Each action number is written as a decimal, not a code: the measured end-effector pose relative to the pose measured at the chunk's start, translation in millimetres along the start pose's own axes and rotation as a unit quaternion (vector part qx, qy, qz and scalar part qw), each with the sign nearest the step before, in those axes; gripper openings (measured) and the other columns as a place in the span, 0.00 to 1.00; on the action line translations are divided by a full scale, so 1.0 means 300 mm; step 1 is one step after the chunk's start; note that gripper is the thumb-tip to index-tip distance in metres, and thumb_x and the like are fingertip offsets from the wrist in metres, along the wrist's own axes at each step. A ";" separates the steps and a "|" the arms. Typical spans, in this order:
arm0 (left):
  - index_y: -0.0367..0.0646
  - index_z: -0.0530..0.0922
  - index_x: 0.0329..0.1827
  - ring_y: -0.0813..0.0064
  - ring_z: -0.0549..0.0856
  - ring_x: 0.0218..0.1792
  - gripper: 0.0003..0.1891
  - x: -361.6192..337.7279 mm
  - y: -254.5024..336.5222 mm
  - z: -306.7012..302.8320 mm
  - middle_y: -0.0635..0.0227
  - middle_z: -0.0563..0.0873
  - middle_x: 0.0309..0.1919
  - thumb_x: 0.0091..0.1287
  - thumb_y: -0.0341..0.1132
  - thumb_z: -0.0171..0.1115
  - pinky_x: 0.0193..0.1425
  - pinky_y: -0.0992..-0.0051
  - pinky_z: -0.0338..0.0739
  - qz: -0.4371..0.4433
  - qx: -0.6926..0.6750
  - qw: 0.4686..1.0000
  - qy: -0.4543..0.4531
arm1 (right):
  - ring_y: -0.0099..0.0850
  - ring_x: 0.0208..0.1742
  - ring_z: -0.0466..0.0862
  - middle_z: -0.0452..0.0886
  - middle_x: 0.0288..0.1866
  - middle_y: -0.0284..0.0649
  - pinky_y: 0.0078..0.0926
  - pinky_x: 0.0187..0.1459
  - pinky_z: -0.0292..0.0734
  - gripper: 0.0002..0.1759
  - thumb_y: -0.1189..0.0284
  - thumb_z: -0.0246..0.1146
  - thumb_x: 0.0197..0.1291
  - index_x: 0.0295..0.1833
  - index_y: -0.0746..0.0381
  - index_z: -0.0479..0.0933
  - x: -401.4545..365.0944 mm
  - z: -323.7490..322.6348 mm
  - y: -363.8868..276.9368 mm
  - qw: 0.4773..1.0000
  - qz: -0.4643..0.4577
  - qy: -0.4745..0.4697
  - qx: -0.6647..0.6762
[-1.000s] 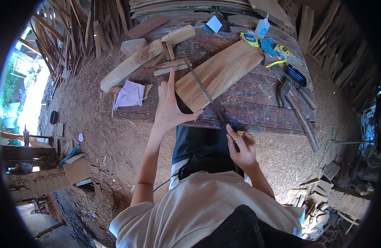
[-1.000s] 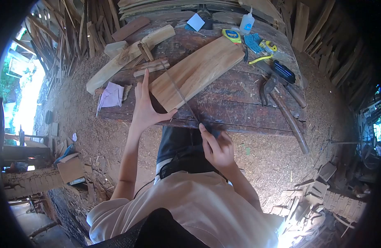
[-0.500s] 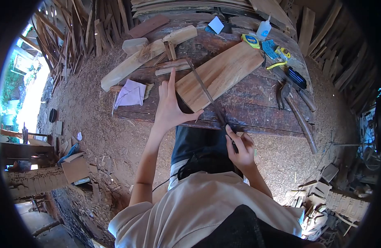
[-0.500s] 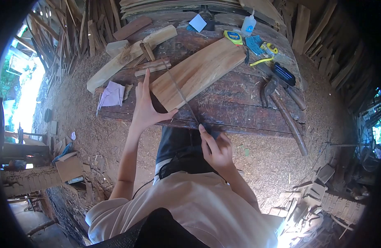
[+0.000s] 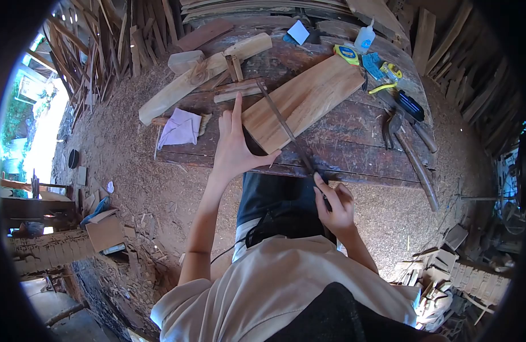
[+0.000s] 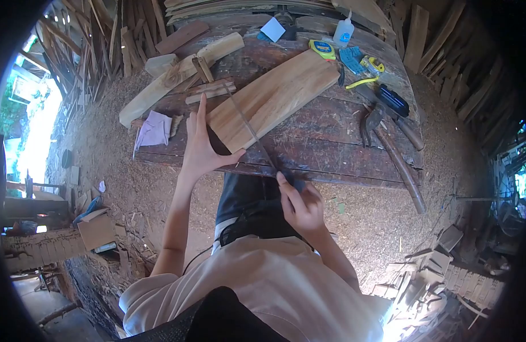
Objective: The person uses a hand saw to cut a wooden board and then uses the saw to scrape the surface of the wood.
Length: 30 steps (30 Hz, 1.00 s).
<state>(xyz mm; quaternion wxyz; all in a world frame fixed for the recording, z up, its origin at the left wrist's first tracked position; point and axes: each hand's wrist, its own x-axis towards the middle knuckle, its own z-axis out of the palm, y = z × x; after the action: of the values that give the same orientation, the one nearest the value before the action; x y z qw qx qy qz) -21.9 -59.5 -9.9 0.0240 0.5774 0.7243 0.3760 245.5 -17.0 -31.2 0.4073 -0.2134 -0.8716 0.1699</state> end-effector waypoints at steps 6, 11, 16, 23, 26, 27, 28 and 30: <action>0.34 0.43 0.83 0.49 0.71 0.54 0.73 0.003 -0.005 0.006 0.47 0.70 0.53 0.38 0.49 0.85 0.63 0.55 0.69 -0.001 -0.004 1.000 0.003 | 0.34 0.17 0.65 0.69 0.18 0.36 0.32 0.23 0.63 0.25 0.87 0.71 0.52 0.58 0.67 0.83 -0.091 -0.061 -0.005 1.000 -0.004 0.001 -0.013; 0.34 0.43 0.83 0.49 0.71 0.54 0.73 -0.001 -0.005 0.000 0.47 0.70 0.53 0.38 0.49 0.85 0.63 0.55 0.69 0.006 0.005 1.000 -0.008 | 0.35 0.18 0.70 0.74 0.19 0.39 0.33 0.26 0.68 0.27 0.87 0.70 0.52 0.60 0.65 0.82 0.006 0.003 -0.005 1.000 0.003 0.004 0.010; 0.35 0.44 0.83 0.49 0.71 0.54 0.72 -0.003 -0.004 0.005 0.48 0.70 0.53 0.39 0.49 0.84 0.62 0.55 0.70 -0.004 -0.004 1.000 0.007 | 0.34 0.20 0.69 0.78 0.24 0.41 0.31 0.25 0.65 0.25 0.87 0.71 0.51 0.59 0.69 0.82 -0.052 -0.037 -0.001 0.999 0.014 -0.027 -0.016; 0.36 0.43 0.84 0.49 0.71 0.54 0.72 -0.004 -0.007 0.009 0.48 0.71 0.52 0.39 0.49 0.84 0.62 0.56 0.70 0.011 0.002 1.000 0.001 | 0.35 0.20 0.71 0.76 0.22 0.40 0.31 0.24 0.68 0.28 0.86 0.72 0.50 0.60 0.64 0.83 -0.050 -0.032 -0.004 1.000 0.010 0.015 0.003; 0.36 0.43 0.84 0.48 0.71 0.54 0.72 -0.002 -0.003 0.005 0.48 0.71 0.52 0.39 0.49 0.84 0.63 0.56 0.70 -0.001 0.007 1.000 0.005 | 0.35 0.18 0.71 0.74 0.18 0.38 0.31 0.26 0.70 0.29 0.85 0.72 0.52 0.62 0.62 0.82 0.012 0.028 0.006 1.000 0.010 0.007 -0.002; 0.35 0.43 0.84 0.48 0.71 0.55 0.72 -0.001 -0.005 0.005 0.47 0.70 0.53 0.39 0.49 0.84 0.63 0.56 0.70 -0.003 0.001 1.000 0.007 | 0.35 0.16 0.70 0.73 0.17 0.37 0.31 0.26 0.70 0.29 0.85 0.72 0.52 0.62 0.62 0.82 0.023 0.035 0.007 1.000 0.005 0.009 0.005; 0.35 0.43 0.84 0.48 0.71 0.55 0.72 -0.001 -0.008 0.004 0.47 0.70 0.53 0.39 0.49 0.84 0.63 0.55 0.70 -0.006 -0.004 1.000 0.008 | 0.35 0.16 0.70 0.73 0.17 0.37 0.31 0.26 0.70 0.29 0.85 0.72 0.52 0.62 0.62 0.82 0.018 0.028 0.007 1.000 0.005 0.009 0.005; 0.35 0.43 0.83 0.48 0.71 0.55 0.72 -0.002 -0.007 0.005 0.47 0.70 0.53 0.38 0.48 0.84 0.63 0.56 0.70 -0.005 -0.003 1.000 0.006 | 0.34 0.15 0.68 0.72 0.16 0.36 0.31 0.25 0.68 0.27 0.85 0.72 0.51 0.60 0.62 0.83 -0.022 -0.010 0.005 1.000 0.009 0.006 -0.009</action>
<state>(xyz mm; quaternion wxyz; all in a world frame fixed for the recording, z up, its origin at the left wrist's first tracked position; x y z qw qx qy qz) -22.8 -59.4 -12.5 0.0232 0.5711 0.7264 0.3818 252.2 -18.6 -34.3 0.4091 -0.2258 -0.8686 0.1648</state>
